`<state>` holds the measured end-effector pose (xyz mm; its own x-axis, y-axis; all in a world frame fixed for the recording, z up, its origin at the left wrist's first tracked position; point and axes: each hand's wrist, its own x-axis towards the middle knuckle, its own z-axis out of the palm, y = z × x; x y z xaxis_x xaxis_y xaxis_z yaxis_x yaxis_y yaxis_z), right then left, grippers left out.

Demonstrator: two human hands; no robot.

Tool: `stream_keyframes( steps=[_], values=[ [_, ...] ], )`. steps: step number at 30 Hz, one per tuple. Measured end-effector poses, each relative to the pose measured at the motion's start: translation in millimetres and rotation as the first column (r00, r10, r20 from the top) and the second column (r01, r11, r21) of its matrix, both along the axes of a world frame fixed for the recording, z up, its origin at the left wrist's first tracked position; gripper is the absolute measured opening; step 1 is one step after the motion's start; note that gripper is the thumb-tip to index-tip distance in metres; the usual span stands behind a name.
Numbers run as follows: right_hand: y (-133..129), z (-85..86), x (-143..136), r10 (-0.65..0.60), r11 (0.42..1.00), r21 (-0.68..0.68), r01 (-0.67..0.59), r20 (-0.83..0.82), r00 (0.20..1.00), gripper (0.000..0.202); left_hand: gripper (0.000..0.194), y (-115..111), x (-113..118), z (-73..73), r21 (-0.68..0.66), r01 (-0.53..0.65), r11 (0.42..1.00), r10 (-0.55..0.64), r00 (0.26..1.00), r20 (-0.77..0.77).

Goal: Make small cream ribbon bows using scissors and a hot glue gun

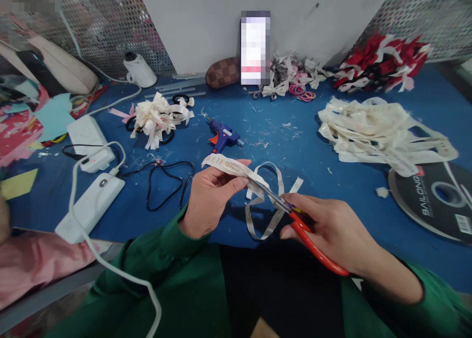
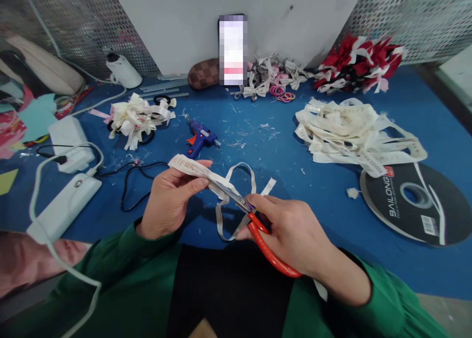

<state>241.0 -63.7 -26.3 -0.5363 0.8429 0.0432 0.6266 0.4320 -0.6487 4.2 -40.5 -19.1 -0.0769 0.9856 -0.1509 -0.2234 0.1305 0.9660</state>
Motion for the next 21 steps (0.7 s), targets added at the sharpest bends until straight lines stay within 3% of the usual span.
stream_keyframes(
  steps=[8,14,21],
  values=[
    [-0.5,0.3,-2.0,0.002,1.000,0.003,-0.002,0.005,1.000,0.044,0.023,0.4,-0.3,-0.8,0.006,0.008,1.000,-0.008,1.000,-0.011],
    [-0.2,-0.6,-3.0,0.006,1.000,0.026,-0.008,0.056,0.998,0.048,0.026,-1.7,-1.2,0.1,-0.014,0.083,0.996,-0.083,0.996,-0.006],
    [0.1,-1.5,-1.6,0.015,1.000,0.008,-0.015,0.001,1.000,0.043,0.026,-1.3,-1.9,-0.1,-0.006,0.107,0.994,-0.107,0.994,-0.002]
  ],
)
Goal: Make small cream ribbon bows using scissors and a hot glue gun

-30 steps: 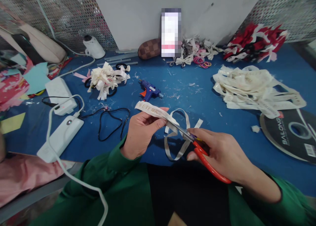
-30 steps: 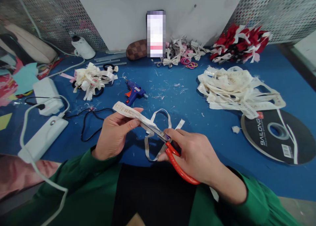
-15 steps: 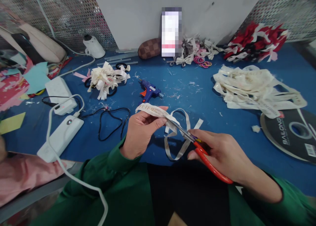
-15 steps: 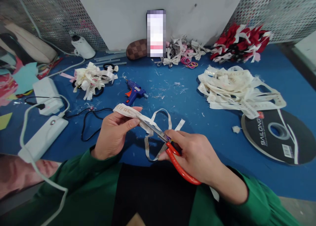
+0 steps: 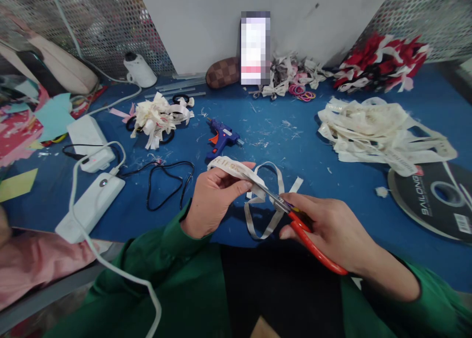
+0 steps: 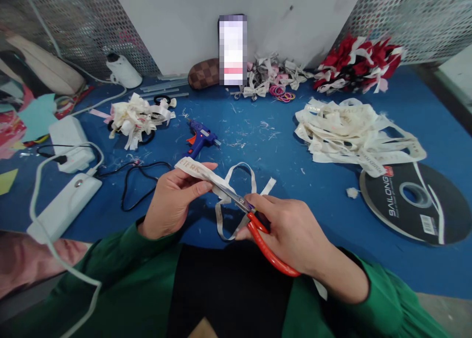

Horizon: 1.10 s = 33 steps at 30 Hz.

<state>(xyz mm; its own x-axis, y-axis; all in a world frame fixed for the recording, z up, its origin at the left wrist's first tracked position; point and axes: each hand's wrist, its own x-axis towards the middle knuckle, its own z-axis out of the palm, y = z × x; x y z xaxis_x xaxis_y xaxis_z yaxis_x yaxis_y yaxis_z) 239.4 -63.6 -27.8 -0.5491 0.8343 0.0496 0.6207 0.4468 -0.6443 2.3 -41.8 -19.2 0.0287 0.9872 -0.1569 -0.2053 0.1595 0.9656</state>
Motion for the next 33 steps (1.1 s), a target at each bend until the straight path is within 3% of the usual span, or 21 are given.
stream_keyframes(
  steps=[13,24,33],
  values=[
    [-0.2,0.0,1.6,-0.003,0.999,0.037,0.004,-0.028,1.000,0.043,0.020,0.2,-1.9,1.4,0.000,0.036,0.999,-0.036,0.998,0.059],
    [1.2,0.8,0.3,-0.010,0.992,0.122,0.010,0.003,1.000,0.049,0.014,3.0,-0.1,-1.5,0.020,-0.131,0.991,0.130,0.991,0.022],
    [1.7,3.0,-1.1,-0.025,0.991,0.131,0.021,0.033,0.999,0.050,0.015,3.5,-0.3,-2.9,0.067,-0.141,0.988,0.140,0.990,0.015]
  ],
)
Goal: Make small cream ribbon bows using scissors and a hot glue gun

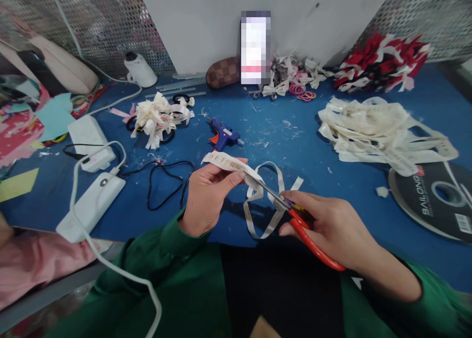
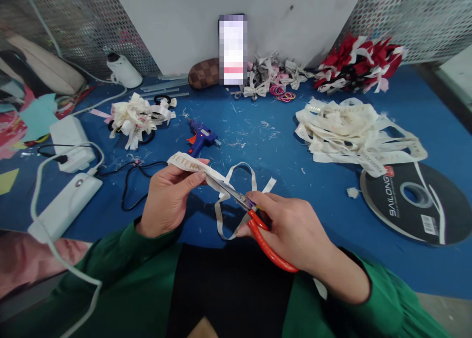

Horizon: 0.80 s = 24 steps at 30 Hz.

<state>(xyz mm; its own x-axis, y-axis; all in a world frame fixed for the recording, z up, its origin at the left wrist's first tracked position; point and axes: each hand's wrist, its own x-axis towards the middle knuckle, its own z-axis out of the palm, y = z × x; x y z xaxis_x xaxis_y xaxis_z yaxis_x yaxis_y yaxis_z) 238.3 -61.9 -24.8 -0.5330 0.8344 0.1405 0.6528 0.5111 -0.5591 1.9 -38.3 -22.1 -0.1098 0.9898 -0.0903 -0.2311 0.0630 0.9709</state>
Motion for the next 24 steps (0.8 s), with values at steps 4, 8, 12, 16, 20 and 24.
stream_keyframes(
  steps=[4,8,12,16,20,24],
  values=[
    [1.0,0.9,-0.7,-0.003,1.000,0.000,0.003,0.001,1.000,0.048,0.014,-1.2,-0.1,0.5,0.009,-0.011,1.000,0.011,0.999,-0.030],
    [0.7,0.0,-0.4,-0.008,1.000,-0.025,0.008,0.007,1.000,0.049,0.016,-2.0,0.4,1.9,-0.005,0.024,1.000,-0.024,0.999,-0.044],
    [-1.2,-0.7,0.4,-0.019,0.997,-0.073,0.020,0.016,1.000,0.047,0.019,-1.3,0.7,2.6,-0.028,0.043,0.999,-0.045,0.997,-0.065],
    [-2.0,-0.1,1.4,-0.009,0.993,-0.118,0.009,-0.005,1.000,0.048,0.022,-0.9,0.3,2.0,-0.026,0.043,0.999,-0.045,0.996,-0.077],
    [-1.9,1.0,2.8,-0.006,0.988,-0.152,0.001,-0.033,0.999,0.044,0.024,-1.5,-0.8,1.1,-0.022,0.030,0.999,-0.032,0.997,-0.072],
    [-1.5,0.9,3.6,-0.003,0.990,-0.139,-0.003,-0.046,0.999,0.045,0.026,-1.4,-2.0,0.7,-0.017,0.037,0.999,-0.038,0.997,-0.070]
  ],
)
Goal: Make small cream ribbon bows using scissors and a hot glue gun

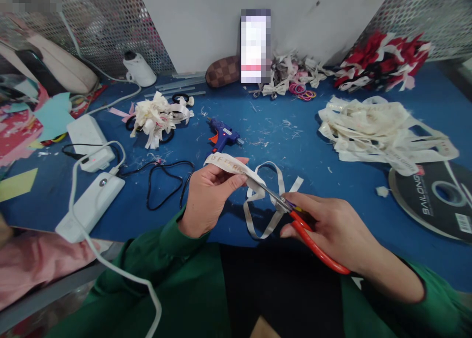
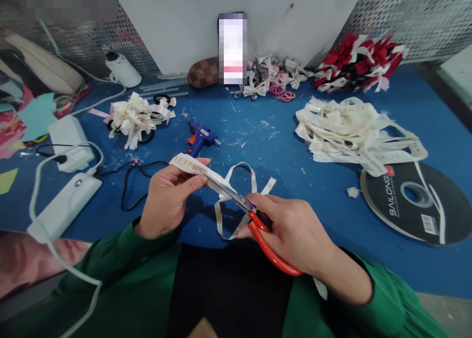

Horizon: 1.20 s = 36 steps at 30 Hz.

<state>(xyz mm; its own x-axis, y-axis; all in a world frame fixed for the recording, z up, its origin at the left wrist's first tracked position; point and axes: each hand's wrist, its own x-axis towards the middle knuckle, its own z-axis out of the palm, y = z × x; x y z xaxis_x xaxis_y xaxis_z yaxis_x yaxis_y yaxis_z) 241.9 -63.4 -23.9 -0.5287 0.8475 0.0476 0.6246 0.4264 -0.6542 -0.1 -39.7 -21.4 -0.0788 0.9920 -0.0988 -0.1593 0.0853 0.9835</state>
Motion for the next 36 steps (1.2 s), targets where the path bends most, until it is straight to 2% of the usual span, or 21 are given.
stream_keyframes(
  steps=[5,10,18,26,36],
  values=[
    [0.1,-1.8,-1.5,0.005,1.000,0.000,-0.005,0.011,1.000,0.046,0.025,0.5,1.0,1.2,0.003,0.004,1.000,-0.004,1.000,0.015],
    [0.1,-2.4,-2.5,0.002,0.999,0.042,-0.004,0.052,0.999,0.049,0.028,-0.9,2.5,2.4,-0.057,0.035,0.998,-0.034,0.999,0.017],
    [1.1,1.2,-1.5,0.017,1.000,-0.001,-0.017,0.001,1.000,0.038,0.030,-0.7,2.0,2.9,-0.052,0.030,0.998,-0.030,1.000,0.009],
    [1.1,-2.4,-1.7,0.024,1.000,-0.015,-0.024,-0.009,1.000,0.044,0.029,0.0,2.5,3.9,-0.047,0.027,0.999,-0.025,0.999,0.028],
    [0.1,-4.4,-3.7,0.002,0.999,0.053,-0.004,0.035,0.999,0.047,0.031,-1.1,1.9,2.8,-0.070,0.073,0.995,-0.073,0.997,-0.001]
  ],
)
